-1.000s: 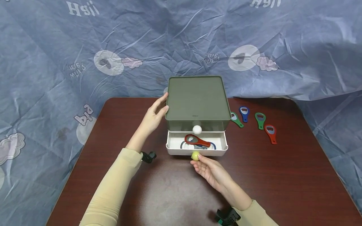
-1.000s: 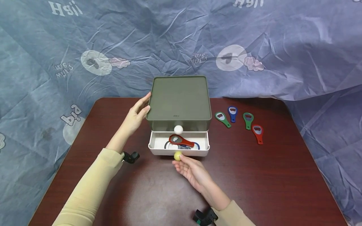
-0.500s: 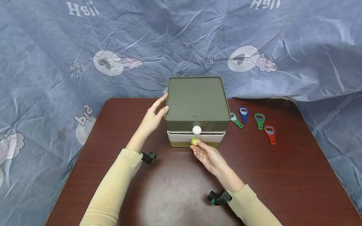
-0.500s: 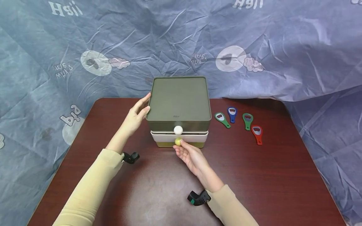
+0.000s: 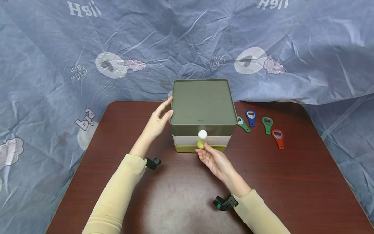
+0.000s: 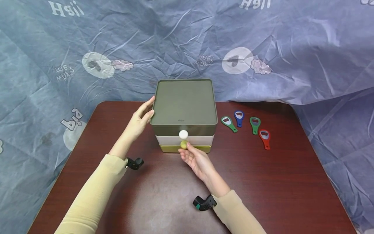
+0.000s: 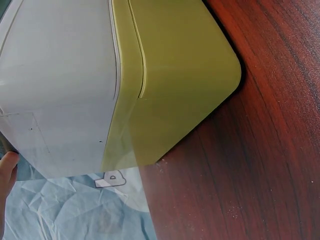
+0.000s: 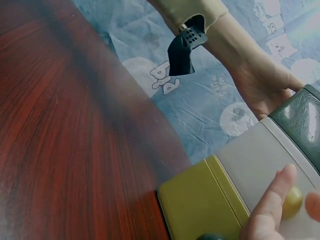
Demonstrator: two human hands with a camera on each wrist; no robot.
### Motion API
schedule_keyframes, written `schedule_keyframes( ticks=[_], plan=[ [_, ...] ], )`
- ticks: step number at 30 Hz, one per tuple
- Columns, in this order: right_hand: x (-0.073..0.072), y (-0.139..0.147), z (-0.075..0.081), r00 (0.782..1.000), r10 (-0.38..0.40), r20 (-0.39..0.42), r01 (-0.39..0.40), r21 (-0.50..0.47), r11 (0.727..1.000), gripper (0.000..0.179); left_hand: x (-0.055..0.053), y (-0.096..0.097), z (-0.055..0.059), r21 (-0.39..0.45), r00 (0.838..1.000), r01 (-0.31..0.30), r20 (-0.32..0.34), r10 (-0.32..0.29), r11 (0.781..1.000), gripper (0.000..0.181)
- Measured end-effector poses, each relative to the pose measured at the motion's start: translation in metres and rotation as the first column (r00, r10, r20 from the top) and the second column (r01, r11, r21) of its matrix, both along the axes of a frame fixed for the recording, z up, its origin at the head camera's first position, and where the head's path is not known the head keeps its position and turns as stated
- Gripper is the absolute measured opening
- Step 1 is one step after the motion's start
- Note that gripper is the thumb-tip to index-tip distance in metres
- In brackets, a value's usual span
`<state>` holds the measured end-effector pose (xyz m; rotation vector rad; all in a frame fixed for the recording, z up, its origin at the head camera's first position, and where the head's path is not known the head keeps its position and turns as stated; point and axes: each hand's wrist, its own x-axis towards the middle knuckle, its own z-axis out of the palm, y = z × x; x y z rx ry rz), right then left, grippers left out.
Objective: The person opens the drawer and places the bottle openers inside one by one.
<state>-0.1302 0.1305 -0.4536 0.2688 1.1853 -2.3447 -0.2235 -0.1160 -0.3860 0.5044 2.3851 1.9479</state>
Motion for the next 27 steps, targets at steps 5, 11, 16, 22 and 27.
schedule_keyframes(
  ticks=[5,11,16,22,27],
  plan=[
    [0.008,0.007,-0.009,0.999,0.051,0.017,-0.052,0.051,0.997,0.059,0.000,0.001,-0.001,0.014,1.000,0.009,0.008,-0.009,1.000,0.052],
    [0.013,0.011,-0.029,0.988,0.133,0.080,-0.139,0.075,0.987,0.057,0.000,0.001,0.000,0.004,1.000,0.000,0.007,0.000,1.000,0.052],
    [0.011,0.008,-0.038,0.986,0.138,0.094,-0.147,0.090,0.985,0.053,-0.001,0.000,-0.001,0.017,1.000,0.007,0.002,-0.007,1.000,0.052],
    [0.002,0.002,-0.040,0.994,0.053,0.100,-0.058,0.055,0.997,0.029,-0.002,0.000,-0.001,0.026,1.000,0.008,-0.005,-0.008,1.000,0.052],
    [-0.004,-0.002,-0.041,0.993,0.021,0.119,-0.025,0.029,0.999,0.019,-0.001,0.000,0.000,0.026,1.000,0.011,0.020,-0.011,1.000,0.053]
  ],
)
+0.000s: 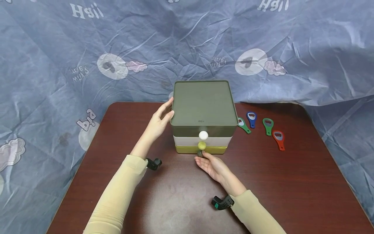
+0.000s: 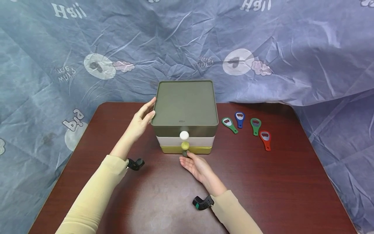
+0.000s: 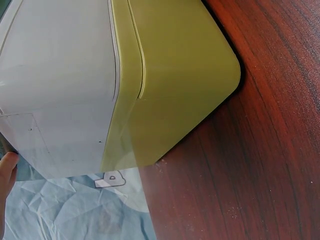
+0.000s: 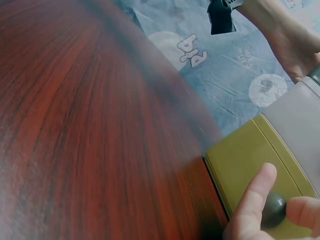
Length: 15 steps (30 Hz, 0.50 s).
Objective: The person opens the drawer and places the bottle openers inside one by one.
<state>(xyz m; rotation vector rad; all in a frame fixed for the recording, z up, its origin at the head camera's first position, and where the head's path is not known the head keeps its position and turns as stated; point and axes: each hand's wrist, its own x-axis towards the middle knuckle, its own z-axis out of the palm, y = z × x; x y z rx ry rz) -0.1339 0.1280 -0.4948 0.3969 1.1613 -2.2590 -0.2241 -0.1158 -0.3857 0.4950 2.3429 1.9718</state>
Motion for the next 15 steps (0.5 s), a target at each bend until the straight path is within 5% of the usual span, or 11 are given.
schedule_keyframes(
  ticks=[8,15],
  plan=[
    [-0.002,-0.003,-0.003,1.000,-0.028,-0.009,0.028,0.013,1.000,0.017,0.012,0.003,0.020,-0.011,1.000,0.004,0.008,-0.004,1.000,0.054],
    [0.004,0.000,-0.003,1.000,-0.008,-0.003,0.008,0.036,0.999,0.012,0.002,0.000,0.004,-0.005,1.000,-0.005,0.004,0.005,1.000,0.053]
  ],
)
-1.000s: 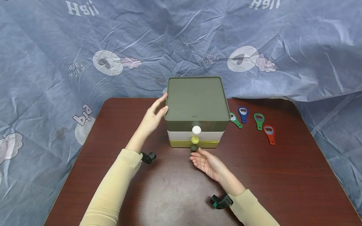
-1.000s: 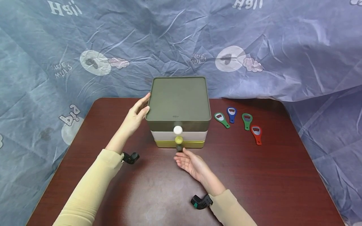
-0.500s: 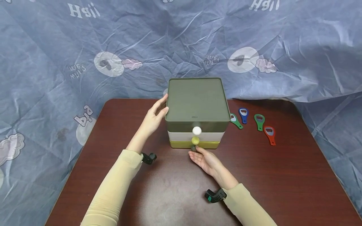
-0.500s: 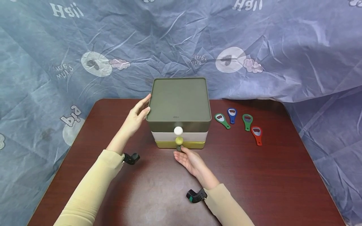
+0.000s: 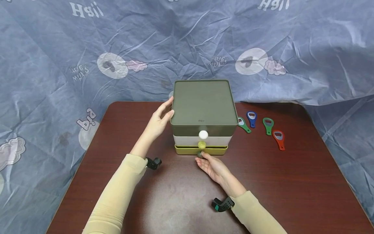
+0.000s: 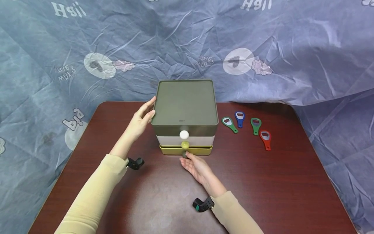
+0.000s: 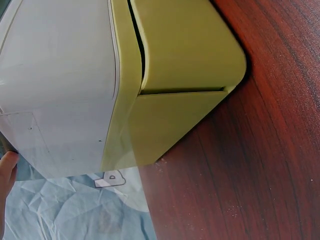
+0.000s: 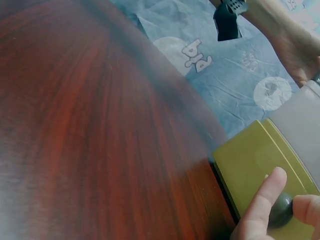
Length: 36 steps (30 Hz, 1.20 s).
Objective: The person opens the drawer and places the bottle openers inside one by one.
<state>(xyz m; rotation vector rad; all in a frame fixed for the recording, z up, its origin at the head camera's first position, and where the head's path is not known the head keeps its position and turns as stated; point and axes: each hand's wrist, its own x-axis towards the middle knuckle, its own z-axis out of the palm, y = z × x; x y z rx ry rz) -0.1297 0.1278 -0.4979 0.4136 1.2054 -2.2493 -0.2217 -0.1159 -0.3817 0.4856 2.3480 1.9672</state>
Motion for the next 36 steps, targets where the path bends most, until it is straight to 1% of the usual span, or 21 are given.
schedule_keyframes(
  ticks=[5,13,20,26,30,36],
  plan=[
    [0.014,0.005,0.001,0.999,0.051,0.000,-0.051,0.009,0.999,0.016,-0.002,0.000,-0.004,-0.006,1.000,-0.004,-0.021,0.004,1.000,0.052],
    [0.044,0.009,0.002,0.993,0.117,0.015,-0.117,0.026,0.993,0.014,-0.003,0.001,-0.004,-0.005,1.000,-0.003,-0.024,0.002,1.000,0.052],
    [0.061,0.013,0.002,0.984,0.179,0.016,-0.179,0.026,0.983,0.015,-0.002,0.001,-0.005,-0.020,1.000,-0.008,-0.024,0.007,1.000,0.052],
    [0.069,0.014,0.000,0.979,0.205,0.008,-0.205,0.027,0.978,0.015,-0.001,0.001,-0.004,-0.008,1.000,-0.004,-0.026,0.004,1.000,0.052],
    [0.069,0.015,-0.001,0.980,0.199,0.009,-0.199,0.038,0.979,0.014,-0.001,0.001,-0.004,-0.007,0.999,0.000,-0.033,0.000,1.000,0.052],
    [0.070,0.016,-0.003,0.978,0.209,0.006,-0.209,0.055,0.976,0.015,-0.002,0.002,-0.005,-0.010,0.999,-0.011,-0.035,0.011,1.000,0.052]
  ],
)
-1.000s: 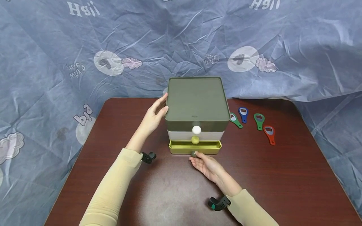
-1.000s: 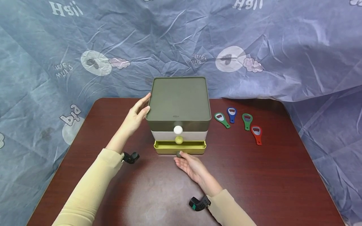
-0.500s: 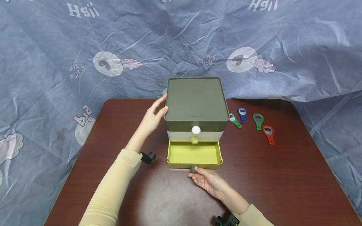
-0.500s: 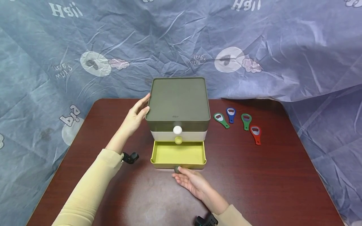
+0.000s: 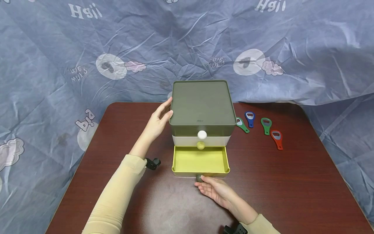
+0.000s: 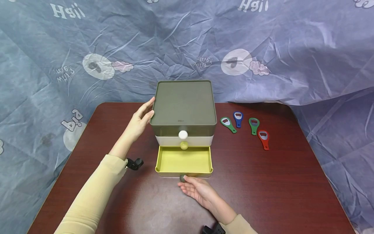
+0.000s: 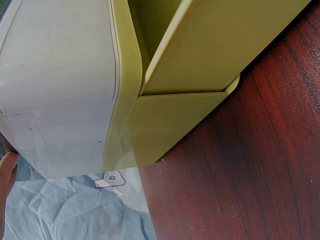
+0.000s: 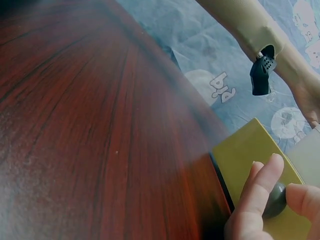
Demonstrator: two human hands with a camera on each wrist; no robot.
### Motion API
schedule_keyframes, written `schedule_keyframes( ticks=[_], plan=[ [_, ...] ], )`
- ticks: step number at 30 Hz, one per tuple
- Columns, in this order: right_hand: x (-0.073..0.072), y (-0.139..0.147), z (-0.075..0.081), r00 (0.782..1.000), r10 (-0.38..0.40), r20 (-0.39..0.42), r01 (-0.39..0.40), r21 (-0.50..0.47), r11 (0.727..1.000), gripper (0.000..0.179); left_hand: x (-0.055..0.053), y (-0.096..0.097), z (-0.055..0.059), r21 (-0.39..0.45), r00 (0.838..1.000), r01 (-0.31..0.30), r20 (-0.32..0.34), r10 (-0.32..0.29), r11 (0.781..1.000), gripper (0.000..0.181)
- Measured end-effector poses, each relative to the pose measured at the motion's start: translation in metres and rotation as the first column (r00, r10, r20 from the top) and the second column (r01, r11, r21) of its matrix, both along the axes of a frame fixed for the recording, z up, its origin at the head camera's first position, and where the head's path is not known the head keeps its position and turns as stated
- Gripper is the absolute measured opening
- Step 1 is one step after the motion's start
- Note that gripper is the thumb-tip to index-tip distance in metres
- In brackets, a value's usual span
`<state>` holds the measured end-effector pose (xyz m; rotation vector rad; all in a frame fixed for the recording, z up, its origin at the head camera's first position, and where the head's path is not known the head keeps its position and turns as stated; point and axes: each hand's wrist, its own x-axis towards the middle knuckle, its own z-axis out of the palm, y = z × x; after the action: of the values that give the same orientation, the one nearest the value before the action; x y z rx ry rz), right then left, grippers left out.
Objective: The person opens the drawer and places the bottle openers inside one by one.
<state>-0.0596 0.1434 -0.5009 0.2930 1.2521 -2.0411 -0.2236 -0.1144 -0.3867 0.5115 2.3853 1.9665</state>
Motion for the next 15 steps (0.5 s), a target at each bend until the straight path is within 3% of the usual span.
schedule_keyframes(
  ticks=[8,12,15],
  plan=[
    [0.001,0.001,-0.002,0.999,0.027,-0.044,-0.026,0.034,0.999,0.021,0.000,-0.001,0.000,0.007,1.000,0.002,0.000,-0.002,1.000,0.052],
    [0.005,0.007,-0.001,0.990,0.095,-0.104,-0.086,0.091,0.992,0.033,0.000,-0.001,0.000,0.005,1.000,0.003,0.000,-0.003,1.000,0.052],
    [0.009,0.017,0.003,0.970,0.182,-0.159,-0.159,0.149,0.976,0.044,0.000,-0.001,-0.001,0.003,1.000,0.006,-0.004,-0.006,1.000,0.052]
  ],
)
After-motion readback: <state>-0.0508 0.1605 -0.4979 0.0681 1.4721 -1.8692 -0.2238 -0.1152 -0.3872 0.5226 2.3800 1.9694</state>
